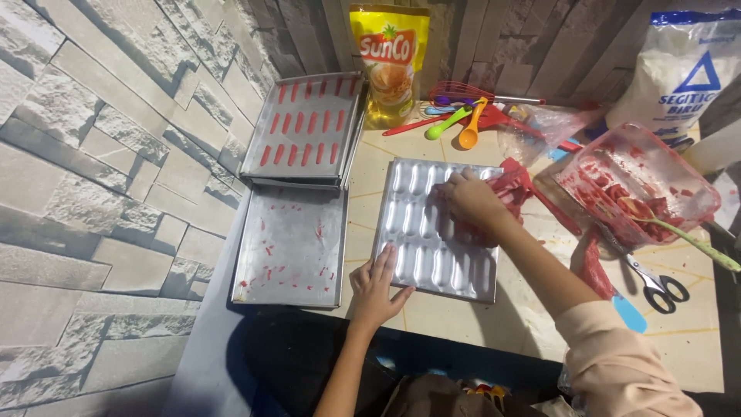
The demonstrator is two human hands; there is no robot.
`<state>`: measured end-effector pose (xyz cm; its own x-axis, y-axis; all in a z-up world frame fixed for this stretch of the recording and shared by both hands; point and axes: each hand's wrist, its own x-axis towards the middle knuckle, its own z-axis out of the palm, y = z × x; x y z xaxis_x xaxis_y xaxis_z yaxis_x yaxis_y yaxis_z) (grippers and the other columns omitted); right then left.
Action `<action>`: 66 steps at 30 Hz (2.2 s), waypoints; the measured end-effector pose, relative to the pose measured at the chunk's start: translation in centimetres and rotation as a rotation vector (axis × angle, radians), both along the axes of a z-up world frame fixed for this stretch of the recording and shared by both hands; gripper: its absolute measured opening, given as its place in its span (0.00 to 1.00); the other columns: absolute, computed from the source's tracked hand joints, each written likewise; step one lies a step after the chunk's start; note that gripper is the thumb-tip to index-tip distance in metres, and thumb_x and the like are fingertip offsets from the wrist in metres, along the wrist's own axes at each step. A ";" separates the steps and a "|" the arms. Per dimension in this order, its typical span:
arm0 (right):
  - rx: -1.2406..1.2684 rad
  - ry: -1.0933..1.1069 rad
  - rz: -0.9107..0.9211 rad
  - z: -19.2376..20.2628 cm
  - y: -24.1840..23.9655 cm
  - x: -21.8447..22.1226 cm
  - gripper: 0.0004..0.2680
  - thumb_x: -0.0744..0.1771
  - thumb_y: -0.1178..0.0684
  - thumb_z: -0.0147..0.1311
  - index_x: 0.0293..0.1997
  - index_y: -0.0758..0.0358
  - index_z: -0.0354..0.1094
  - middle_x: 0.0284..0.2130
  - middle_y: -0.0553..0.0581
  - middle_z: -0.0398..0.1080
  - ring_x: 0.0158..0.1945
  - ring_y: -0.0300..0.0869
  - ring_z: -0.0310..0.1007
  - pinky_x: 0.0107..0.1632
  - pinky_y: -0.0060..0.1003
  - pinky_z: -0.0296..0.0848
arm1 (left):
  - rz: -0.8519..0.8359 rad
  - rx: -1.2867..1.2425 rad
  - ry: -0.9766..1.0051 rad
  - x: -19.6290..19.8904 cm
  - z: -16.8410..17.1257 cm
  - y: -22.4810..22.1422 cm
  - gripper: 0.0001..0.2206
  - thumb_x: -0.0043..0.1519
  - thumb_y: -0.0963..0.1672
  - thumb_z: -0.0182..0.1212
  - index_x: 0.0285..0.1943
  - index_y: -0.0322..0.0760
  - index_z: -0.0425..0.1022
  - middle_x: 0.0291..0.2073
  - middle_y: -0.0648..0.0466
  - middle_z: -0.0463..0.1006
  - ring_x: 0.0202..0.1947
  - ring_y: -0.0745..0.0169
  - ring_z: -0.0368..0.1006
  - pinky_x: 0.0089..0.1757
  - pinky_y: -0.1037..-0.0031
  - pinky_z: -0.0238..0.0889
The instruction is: Greasing a multi-cavity baking mold with a cloth and then filling it with batter using a piping bag.
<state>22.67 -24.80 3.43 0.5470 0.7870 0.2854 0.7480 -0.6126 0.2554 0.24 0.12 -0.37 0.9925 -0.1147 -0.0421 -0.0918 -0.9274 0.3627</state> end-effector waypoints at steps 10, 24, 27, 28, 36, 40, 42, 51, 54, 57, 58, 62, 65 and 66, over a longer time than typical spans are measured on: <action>0.139 0.258 0.281 1.2 1.1 -10.9 0.06 0.61 0.49 0.52 0.33 0.56 0.71 0.34 0.55 0.71 0.40 0.51 0.69 0.42 0.43 0.70 | -0.004 -0.004 -0.045 -0.1 -0.2 0.0 0.41 0.61 0.62 0.52 0.81 0.53 0.44 0.77 0.64 0.46 0.60 0.53 0.51 0.57 0.57 0.49; 0.172 0.039 0.032 0.7 1.6 -7.8 0.07 0.60 0.52 0.52 0.33 0.60 0.74 0.31 0.60 0.74 0.38 0.57 0.73 0.38 0.46 0.72 | 0.019 -0.044 0.010 0.0 0.3 -0.4 0.39 0.62 0.59 0.53 0.81 0.53 0.43 0.77 0.62 0.46 0.62 0.49 0.52 0.58 0.56 0.51; 0.187 0.209 0.191 -0.3 0.8 -10.7 0.06 0.60 0.51 0.53 0.32 0.59 0.73 0.34 0.59 0.73 0.40 0.56 0.71 0.39 0.45 0.71 | 0.015 -0.032 0.046 0.1 -0.1 -0.3 0.39 0.63 0.59 0.52 0.81 0.53 0.42 0.77 0.63 0.44 0.62 0.49 0.51 0.59 0.54 0.49; 0.186 0.207 0.192 0.6 0.3 -11.3 0.06 0.60 0.51 0.53 0.32 0.59 0.73 0.34 0.59 0.73 0.40 0.56 0.71 0.39 0.45 0.71 | 0.016 -0.033 0.044 0.1 0.0 -0.3 0.39 0.63 0.59 0.52 0.81 0.53 0.42 0.77 0.63 0.44 0.62 0.49 0.51 0.59 0.54 0.49; 0.024 0.170 0.019 0.6 -2.5 -5.5 0.08 0.61 0.51 0.55 0.39 0.55 0.75 0.35 0.57 0.72 0.39 0.55 0.73 0.41 0.44 0.74 | 0.002 -0.066 0.052 0.0 1.2 -0.2 0.37 0.64 0.58 0.52 0.81 0.54 0.43 0.77 0.63 0.45 0.62 0.51 0.50 0.59 0.55 0.49; -0.077 0.075 -0.051 -2.5 -1.4 -0.6 0.07 0.65 0.52 0.48 0.38 0.51 0.76 0.35 0.50 0.75 0.41 0.46 0.73 0.48 0.40 0.70 | 0.017 -0.080 0.076 -0.1 1.0 -0.2 0.37 0.65 0.58 0.51 0.81 0.54 0.41 0.77 0.63 0.45 0.63 0.51 0.50 0.60 0.53 0.48; 0.085 0.105 -0.099 -3.9 0.0 -1.5 0.06 0.62 0.53 0.53 0.37 0.57 0.74 0.34 0.54 0.71 0.42 0.51 0.71 0.39 0.44 0.72 | 0.021 -0.042 0.062 -0.2 1.4 -0.4 0.36 0.65 0.58 0.50 0.81 0.53 0.41 0.76 0.62 0.45 0.63 0.51 0.50 0.60 0.54 0.48; 0.046 0.312 0.059 1.4 -1.9 -10.3 0.08 0.63 0.52 0.50 0.40 0.52 0.76 0.35 0.52 0.70 0.41 0.50 0.69 0.42 0.43 0.73 | -0.011 -0.089 0.250 0.4 3.1 -0.3 0.38 0.65 0.57 0.51 0.82 0.53 0.37 0.79 0.62 0.37 0.66 0.43 0.47 0.60 0.44 0.48; 0.041 0.411 0.101 1.3 -4.4 -8.9 0.09 0.63 0.52 0.51 0.42 0.56 0.76 0.35 0.58 0.74 0.40 0.55 0.73 0.46 0.45 0.72 | -0.038 -0.042 0.314 1.0 3.3 -0.4 0.42 0.63 0.58 0.54 0.81 0.48 0.36 0.79 0.57 0.36 0.67 0.39 0.47 0.58 0.40 0.50; -0.084 0.308 0.079 0.4 -6.9 -6.1 0.08 0.63 0.52 0.51 0.40 0.55 0.76 0.33 0.58 0.77 0.39 0.53 0.77 0.49 0.46 0.70 | -0.092 -0.037 0.280 1.9 6.3 -1.9 0.42 0.60 0.59 0.58 0.79 0.42 0.43 0.77 0.48 0.40 0.70 0.33 0.42 0.58 0.33 0.48; -0.085 0.309 0.080 0.2 -7.1 -4.8 0.08 0.63 0.52 0.51 0.40 0.55 0.76 0.33 0.58 0.77 0.39 0.53 0.77 0.49 0.46 0.70 | -0.092 -0.039 0.281 2.6 6.4 -2.7 0.42 0.60 0.59 0.58 0.79 0.42 0.43 0.77 0.48 0.40 0.70 0.33 0.42 0.58 0.33 0.48; 0.010 0.372 -0.074 -0.5 -5.7 -1.8 0.10 0.66 0.50 0.48 0.43 0.58 0.77 0.35 0.57 0.78 0.44 0.51 0.77 0.51 0.45 0.71 | -0.308 -0.066 0.206 4.6 6.8 -5.5 0.48 0.54 0.64 0.57 0.79 0.42 0.44 0.77 0.45 0.44 0.75 0.35 0.37 0.61 0.35 0.43; 0.048 0.297 -0.162 -0.7 -4.1 -2.9 0.09 0.65 0.48 0.51 0.42 0.57 0.76 0.36 0.56 0.76 0.44 0.51 0.75 0.47 0.44 0.73 | -0.356 -0.044 0.231 5.4 5.4 -6.5 0.47 0.56 0.64 0.52 0.80 0.44 0.41 0.78 0.48 0.42 0.76 0.38 0.37 0.63 0.39 0.43; 0.044 0.215 -0.162 -0.8 -3.7 -3.4 0.08 0.63 0.50 0.54 0.40 0.58 0.75 0.35 0.56 0.73 0.43 0.53 0.74 0.43 0.44 0.74 | -0.360 -0.030 0.233 5.8 4.5 -6.6 0.46 0.57 0.64 0.50 0.80 0.45 0.41 0.78 0.49 0.42 0.76 0.39 0.37 0.63 0.40 0.43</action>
